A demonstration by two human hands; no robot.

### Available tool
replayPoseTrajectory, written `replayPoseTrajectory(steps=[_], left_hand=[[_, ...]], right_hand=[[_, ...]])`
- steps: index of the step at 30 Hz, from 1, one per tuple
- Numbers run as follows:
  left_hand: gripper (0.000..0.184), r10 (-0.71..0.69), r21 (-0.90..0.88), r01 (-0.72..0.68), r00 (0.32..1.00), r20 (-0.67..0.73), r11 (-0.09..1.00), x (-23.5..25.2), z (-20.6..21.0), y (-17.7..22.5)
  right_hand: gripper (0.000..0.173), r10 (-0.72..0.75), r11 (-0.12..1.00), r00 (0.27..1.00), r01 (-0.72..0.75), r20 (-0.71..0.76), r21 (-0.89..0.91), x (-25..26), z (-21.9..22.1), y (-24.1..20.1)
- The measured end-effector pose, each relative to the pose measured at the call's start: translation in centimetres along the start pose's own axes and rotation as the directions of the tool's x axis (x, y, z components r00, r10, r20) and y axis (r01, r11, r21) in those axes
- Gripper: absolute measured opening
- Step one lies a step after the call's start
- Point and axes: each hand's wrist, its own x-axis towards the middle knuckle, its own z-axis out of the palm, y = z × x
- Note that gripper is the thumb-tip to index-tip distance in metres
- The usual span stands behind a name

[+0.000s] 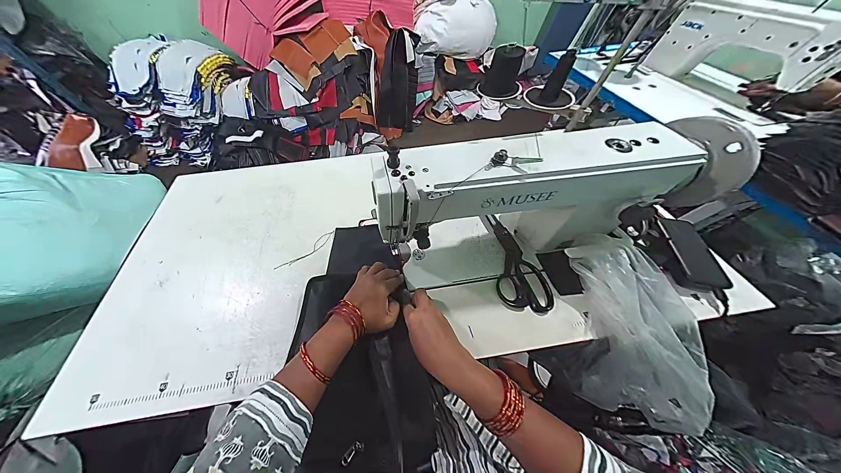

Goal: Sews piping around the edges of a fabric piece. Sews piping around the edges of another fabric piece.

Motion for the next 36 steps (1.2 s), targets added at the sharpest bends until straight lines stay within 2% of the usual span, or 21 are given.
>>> replayPoseTrajectory(steps=[12, 23, 30, 33, 36], left_hand=[[0.046, 0.027, -0.035, -0.027, 0.999, 0.017, 0.999, 0.8, -0.4, -1.2], [0.042, 0.033, -0.055, -0.033, 0.999, 0.008, 0.998, 2.9, -1.3, -2.9], [0.038, 0.039, -0.005, -0.038, 0.999, 0.024, 0.999, 3.4, -1.6, -3.2], [0.034, -0.129, 0.062, 0.123, 0.987, 0.099, 0.990, 2.8, -2.4, -0.6], [0.035, -0.237, 0.034, 0.236, 0.971, 0.034, 0.971, 1.6, -2.4, 1.0]], right_hand=[[0.034, 0.027, 0.999, 0.999, -0.026, 0.021, -0.039, 1.3, -0.5, -0.4], [0.035, 0.002, 1.000, 0.992, -0.002, -0.129, -0.002, 3.5, -0.5, -0.1], [0.034, 0.011, 1.000, 0.994, -0.009, -0.104, 0.020, 4.2, -1.0, -0.1], [0.035, 0.002, 1.000, 0.996, -0.001, -0.090, 0.015, 4.0, -1.1, -0.1], [0.040, -0.014, 1.000, 0.993, 0.016, -0.117, 0.016, 3.9, -0.9, 0.0]])
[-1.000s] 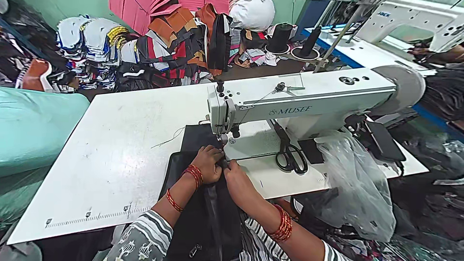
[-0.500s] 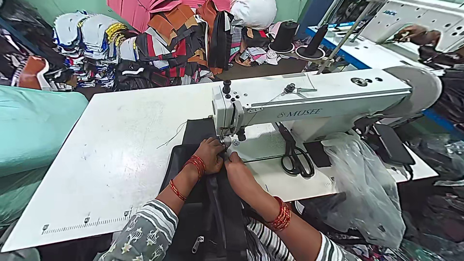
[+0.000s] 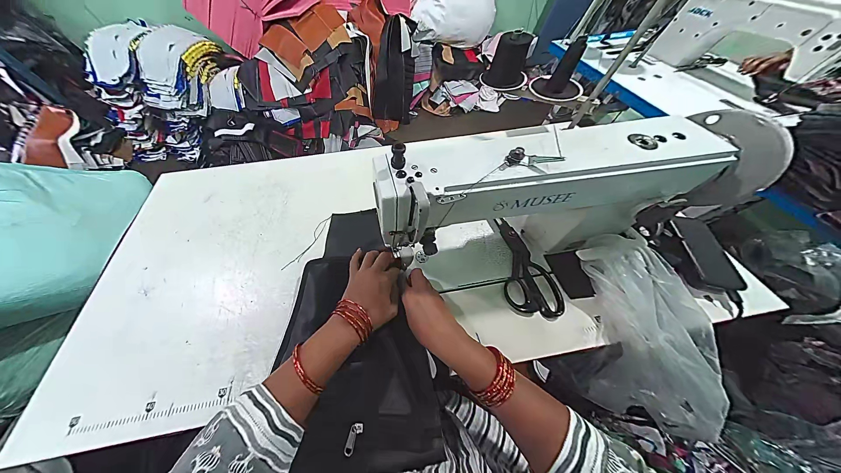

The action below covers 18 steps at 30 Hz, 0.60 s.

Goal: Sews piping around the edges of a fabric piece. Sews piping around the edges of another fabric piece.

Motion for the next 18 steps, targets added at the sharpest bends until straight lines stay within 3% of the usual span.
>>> replayPoseTrajectory(steps=[3, 5, 10, 12, 16, 18], left_hand=[[0.046, -0.039, -0.083, 0.025, 0.984, -0.172, 0.996, -0.6, 0.1, -0.2], [0.058, -0.101, -0.053, 0.093, 0.979, -0.178, 0.994, -0.6, -0.5, 0.4], [0.072, -0.294, -0.052, 0.294, 0.956, 0.012, 0.954, -0.3, -3.6, 1.4], [0.073, -0.326, 0.027, 0.325, 0.938, 0.115, 0.945, -0.2, -4.6, 1.7], [0.059, -0.340, 0.276, 0.253, 0.878, 0.336, 0.927, 0.9, -4.6, 2.8], [0.054, -0.309, 0.297, 0.204, 0.878, 0.367, 0.933, 1.1, -4.0, 2.8]], right_hand=[[0.038, -0.008, 1.000, 1.000, 0.009, -0.017, 0.017, 0.0, 0.1, 0.0], [0.038, -0.009, 0.999, 1.000, 0.009, -0.012, 0.037, -0.1, 0.0, 0.1], [0.044, -0.006, 0.999, 1.000, 0.006, 0.009, 0.038, -0.2, -0.3, 0.1], [0.045, -0.012, 0.998, 1.000, 0.013, -0.010, 0.058, -0.1, 0.0, 0.2], [0.046, -0.021, 0.998, 1.000, 0.021, -0.005, 0.057, 0.0, 0.0, 0.3], [0.044, -0.025, 0.998, 1.000, 0.025, -0.008, 0.058, -0.1, 0.0, 0.3]])
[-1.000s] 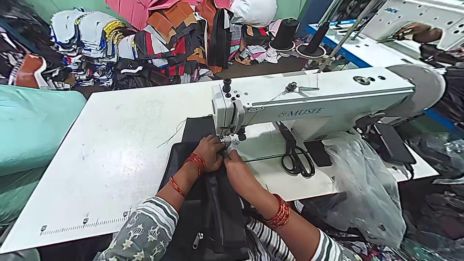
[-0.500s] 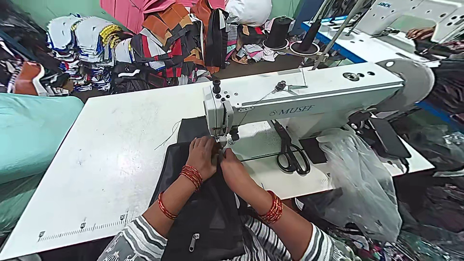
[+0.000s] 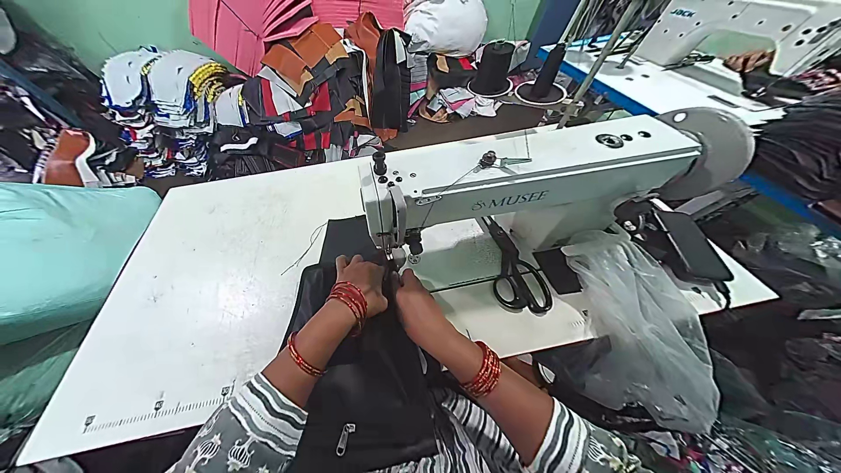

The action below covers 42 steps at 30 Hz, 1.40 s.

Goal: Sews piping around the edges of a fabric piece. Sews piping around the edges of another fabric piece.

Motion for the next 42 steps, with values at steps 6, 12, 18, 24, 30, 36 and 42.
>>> replayPoseTrajectory(steps=[6, 12, 18, 24, 30, 36, 42], left_hand=[[0.078, 0.047, 0.037, -0.043, 0.990, -0.133, 0.998, -0.2, 3.2, 0.1], [0.086, 0.127, 0.089, -0.110, 0.968, -0.215, 0.990, 0.0, 4.8, -0.2], [0.070, 0.166, 0.053, -0.157, 0.943, -0.289, 0.986, 0.5, 5.3, -0.9], [0.056, 0.209, 0.027, -0.219, 0.880, -0.426, 0.975, 1.6, 6.0, -1.8], [0.050, 0.205, -0.063, -0.264, 0.860, -0.468, 0.963, 2.7, 5.6, -2.2], [0.049, 0.196, -0.099, -0.272, 0.862, -0.467, 0.957, 3.2, 5.3, -2.3], [0.047, 0.197, -0.089, -0.264, 0.868, -0.456, 0.960, 3.2, 5.0, -2.3]], right_hand=[[0.043, -0.024, 1.000, 0.999, 0.024, -0.023, -0.003, 0.1, 0.3, 0.3], [0.041, -0.022, 1.000, 1.000, 0.022, -0.012, -0.018, 0.2, 0.1, 0.3], [0.041, 0.002, 0.999, 1.000, -0.001, 0.024, -0.032, 0.4, -0.2, 0.0], [0.045, 0.029, 1.000, 0.997, -0.029, 0.070, -0.001, 0.9, -0.7, -0.2], [0.044, 0.045, 0.999, 0.996, -0.046, 0.080, 0.008, 1.8, -1.1, -0.2], [0.042, 0.075, 0.997, 0.994, -0.078, 0.082, 0.029, 2.2, -1.3, -0.5], [0.042, 0.071, 0.997, 0.996, -0.072, 0.060, 0.025, 2.3, -1.2, -0.4]])
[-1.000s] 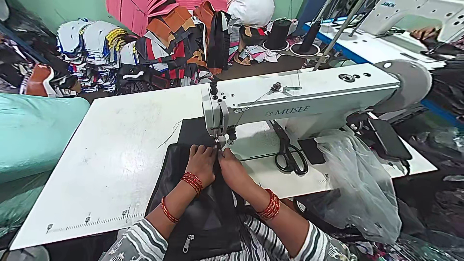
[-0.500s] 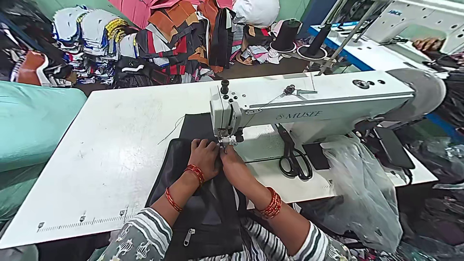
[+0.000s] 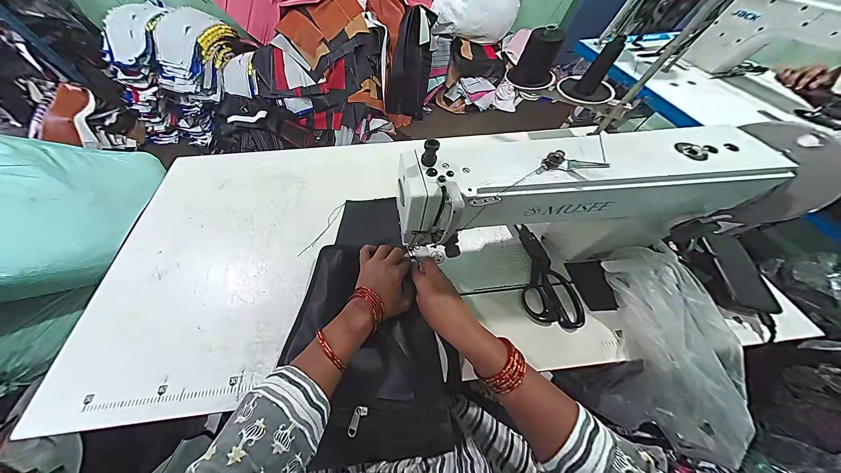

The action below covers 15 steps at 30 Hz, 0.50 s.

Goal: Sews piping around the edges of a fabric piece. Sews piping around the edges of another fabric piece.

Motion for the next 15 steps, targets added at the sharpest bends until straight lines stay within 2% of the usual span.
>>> replayPoseTrajectory(steps=[4, 9, 13, 15], left_hand=[[0.049, -0.033, 0.010, 0.032, 0.999, 0.043, 0.999, 0.5, -0.4, 0.0], [0.046, -0.067, 0.029, 0.065, 0.995, 0.076, 0.997, 1.3, -0.7, -0.1], [0.046, -0.090, 0.031, 0.087, 0.993, 0.079, 0.996, 1.3, -0.3, 0.0], [0.045, -0.115, 0.049, 0.112, 0.991, 0.071, 0.993, 0.7, -0.6, 0.7]], right_hand=[[0.046, 0.024, 1.000, 0.999, -0.023, 0.045, -0.015, 0.6, -0.4, -0.2], [0.041, 0.038, 0.999, 0.998, -0.037, 0.042, -0.033, 1.1, -0.6, -0.5], [0.042, -0.005, 1.000, 1.000, 0.006, -0.030, 0.026, 1.0, 0.1, 0.4], [0.043, -0.062, 0.990, 0.988, 0.079, -0.139, 0.118, 0.5, 0.5, 1.6]])
